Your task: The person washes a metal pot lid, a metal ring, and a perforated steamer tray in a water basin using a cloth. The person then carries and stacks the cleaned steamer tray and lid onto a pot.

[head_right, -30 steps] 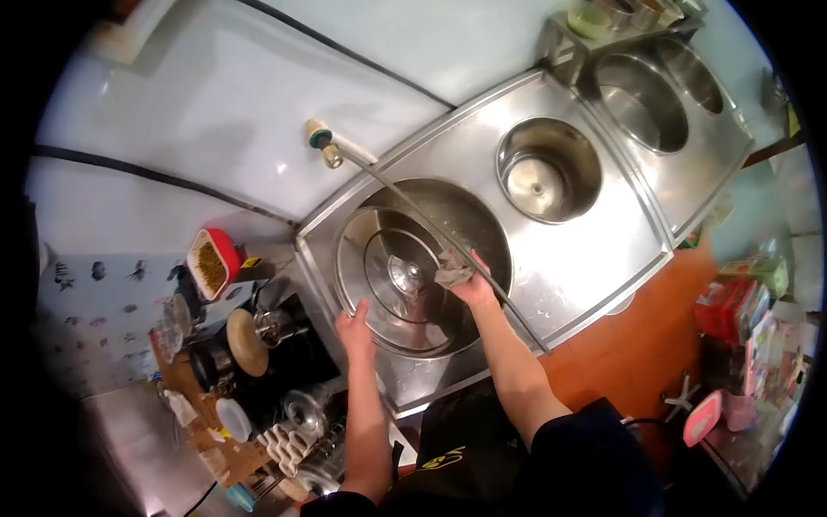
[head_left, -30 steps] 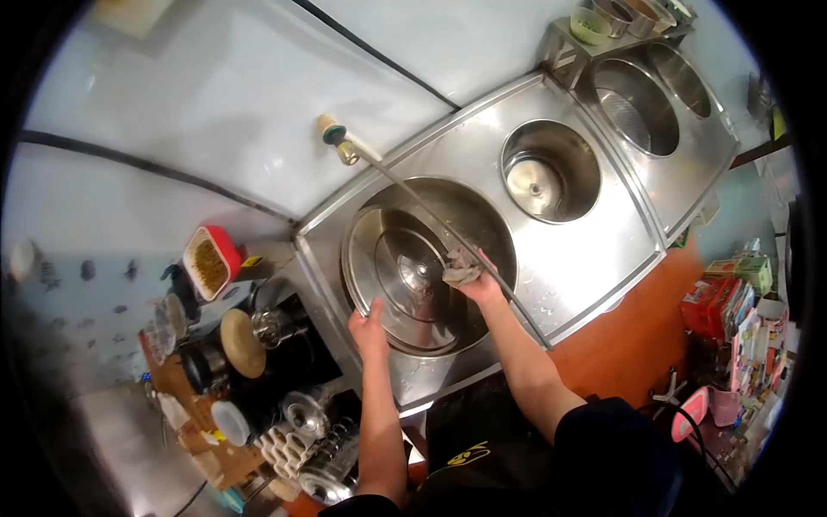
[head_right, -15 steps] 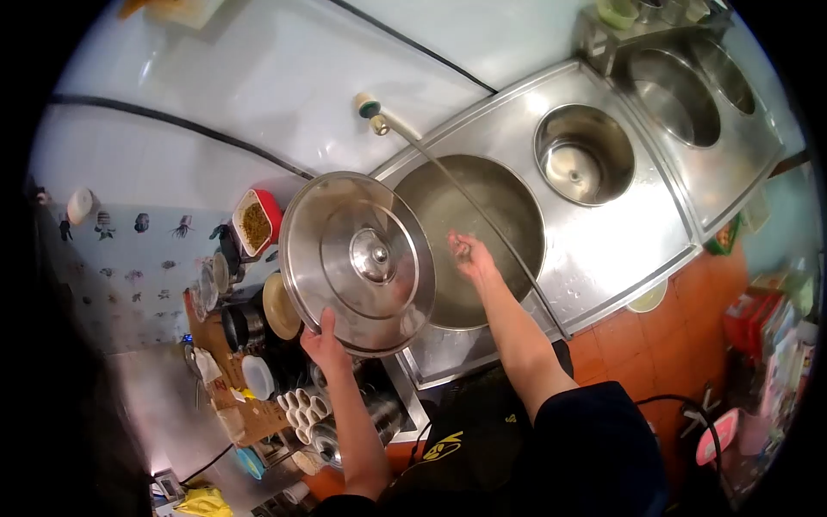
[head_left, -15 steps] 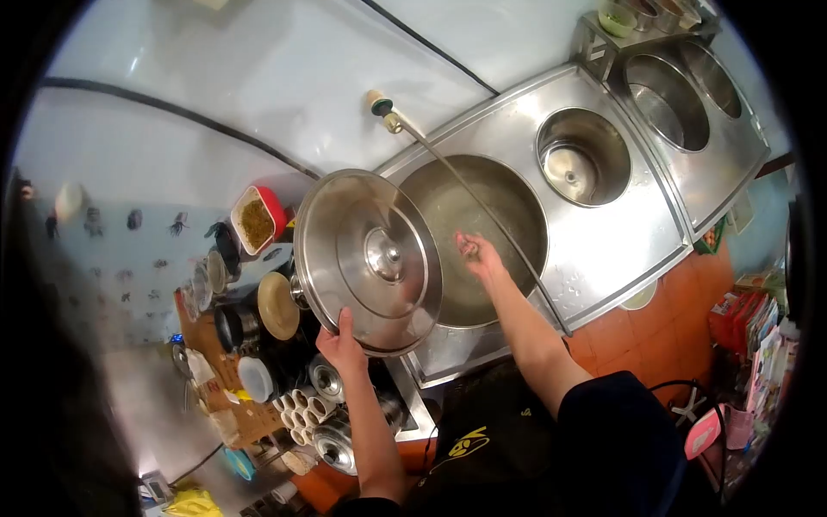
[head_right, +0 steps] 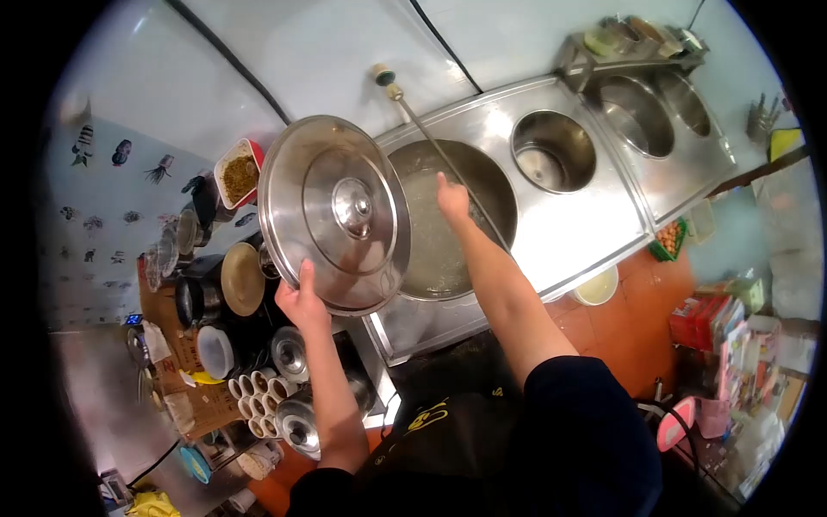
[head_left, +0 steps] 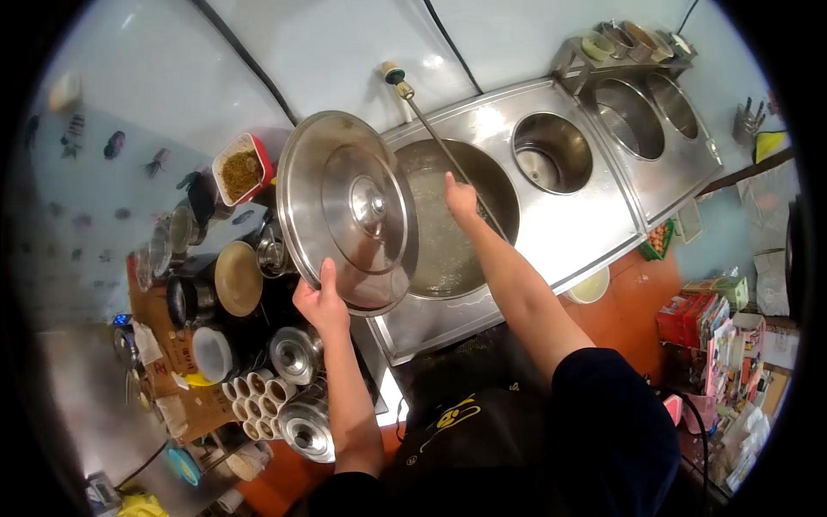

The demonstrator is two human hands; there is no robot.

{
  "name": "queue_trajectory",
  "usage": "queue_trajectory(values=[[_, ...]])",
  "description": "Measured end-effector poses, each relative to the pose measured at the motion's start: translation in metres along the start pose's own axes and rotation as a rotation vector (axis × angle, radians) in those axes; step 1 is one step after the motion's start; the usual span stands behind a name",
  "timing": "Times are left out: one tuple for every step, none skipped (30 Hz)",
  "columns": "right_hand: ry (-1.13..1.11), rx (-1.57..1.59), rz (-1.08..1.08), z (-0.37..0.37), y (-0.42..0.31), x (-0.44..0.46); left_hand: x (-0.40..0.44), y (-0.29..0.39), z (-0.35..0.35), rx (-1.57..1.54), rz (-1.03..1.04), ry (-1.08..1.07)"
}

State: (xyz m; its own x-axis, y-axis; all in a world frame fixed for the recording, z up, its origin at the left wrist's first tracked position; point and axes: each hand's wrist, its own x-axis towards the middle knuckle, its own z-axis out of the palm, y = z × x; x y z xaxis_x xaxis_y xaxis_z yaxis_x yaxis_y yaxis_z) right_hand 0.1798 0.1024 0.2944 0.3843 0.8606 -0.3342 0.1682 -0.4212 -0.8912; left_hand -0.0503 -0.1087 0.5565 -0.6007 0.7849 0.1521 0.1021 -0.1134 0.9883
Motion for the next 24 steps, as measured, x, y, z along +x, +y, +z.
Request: queue_trajectory(values=[[0.034,-0.063,-0.08,-0.003,-0.004,-0.001,0.001,0.002,0.0,-0.004,0.022,-0.015],[0.032,-0.065,-0.118,-0.009,-0.007,-0.004,0.0,0.005,0.0,-0.006,0.04,-0.021],[0.028,-0.068,-0.156,-0.019,-0.022,-0.015,0.001,0.007,0.001,-0.018,0.048,-0.031],[0.02,-0.072,-0.194,-0.028,-0.031,-0.022,0.001,0.007,0.002,-0.029,0.054,-0.039],[0.01,-0.034,-0.152,-0.033,-0.031,-0.024,-0.001,0.009,0.001,-0.037,0.059,-0.045],[-0.001,0.006,-0.111,-0.036,-0.033,-0.023,-0.002,0.012,0.003,-0.027,0.08,-0.033],[-0.012,0.049,-0.07,-0.039,-0.034,-0.022,-0.002,0.012,0.004,-0.029,0.097,-0.042],[-0.005,0.039,-0.068,-0.043,-0.034,-0.023,-0.003,0.012,0.004,-0.03,0.113,-0.053],[0.002,0.031,-0.065,-0.046,-0.036,-0.025,-0.005,0.013,0.004,-0.03,0.13,-0.064],[0.006,0.023,-0.064,-0.049,-0.038,-0.025,-0.006,0.016,0.006,-0.008,0.154,-0.051],[0.003,0.029,-0.062,-0.052,-0.039,-0.026,-0.008,0.015,0.006,0.002,0.132,-0.068],[-0.002,0.036,-0.058,-0.053,-0.039,-0.028,-0.01,0.013,0.004,0.014,0.11,-0.083],[-0.01,0.044,-0.053,-0.053,-0.039,-0.03,-0.012,0.011,0.002,0.029,0.089,-0.098],[-0.022,0.037,-0.061,-0.053,-0.039,-0.032,-0.013,0.009,0.001,0.046,0.09,-0.101],[-0.034,0.031,-0.067,-0.052,-0.036,-0.032,-0.014,0.008,0.002,0.064,0.091,-0.105],[-0.048,0.027,-0.074,-0.052,-0.036,-0.032,-0.015,0.007,0.003,0.083,0.093,-0.108],[-0.105,0.074,-0.05,-0.05,-0.032,-0.029,-0.016,0.008,0.006,0.079,0.093,-0.098],[-0.164,0.121,-0.026,-0.048,-0.021,-0.021,-0.018,0.009,0.01,0.075,0.094,-0.087],[-0.225,0.169,-0.005,-0.049,-0.021,-0.018,-0.019,0.01,0.014,0.072,0.099,-0.073],[-0.375,0.154,0.028,-0.057,-0.021,-0.012,-0.018,0.01,0.019,0.062,0.051,-0.063],[-0.528,0.137,0.062,-0.074,-0.033,-0.019,-0.017,0.009,0.023,0.054,0.002,-0.052],[-0.683,0.118,0.093,-0.091,-0.047,-0.027,-0.016,0.008,0.029,0.044,-0.045,-0.037],[-0.726,0.303,0.189,-0.105,-0.058,-0.034,-0.013,0.004,0.035,0.029,-0.056,0.004],[-0.766,0.484,0.289,-0.121,-0.067,-0.04,-0.008,-0.002,0.044,0.01,-0.066,0.045]])
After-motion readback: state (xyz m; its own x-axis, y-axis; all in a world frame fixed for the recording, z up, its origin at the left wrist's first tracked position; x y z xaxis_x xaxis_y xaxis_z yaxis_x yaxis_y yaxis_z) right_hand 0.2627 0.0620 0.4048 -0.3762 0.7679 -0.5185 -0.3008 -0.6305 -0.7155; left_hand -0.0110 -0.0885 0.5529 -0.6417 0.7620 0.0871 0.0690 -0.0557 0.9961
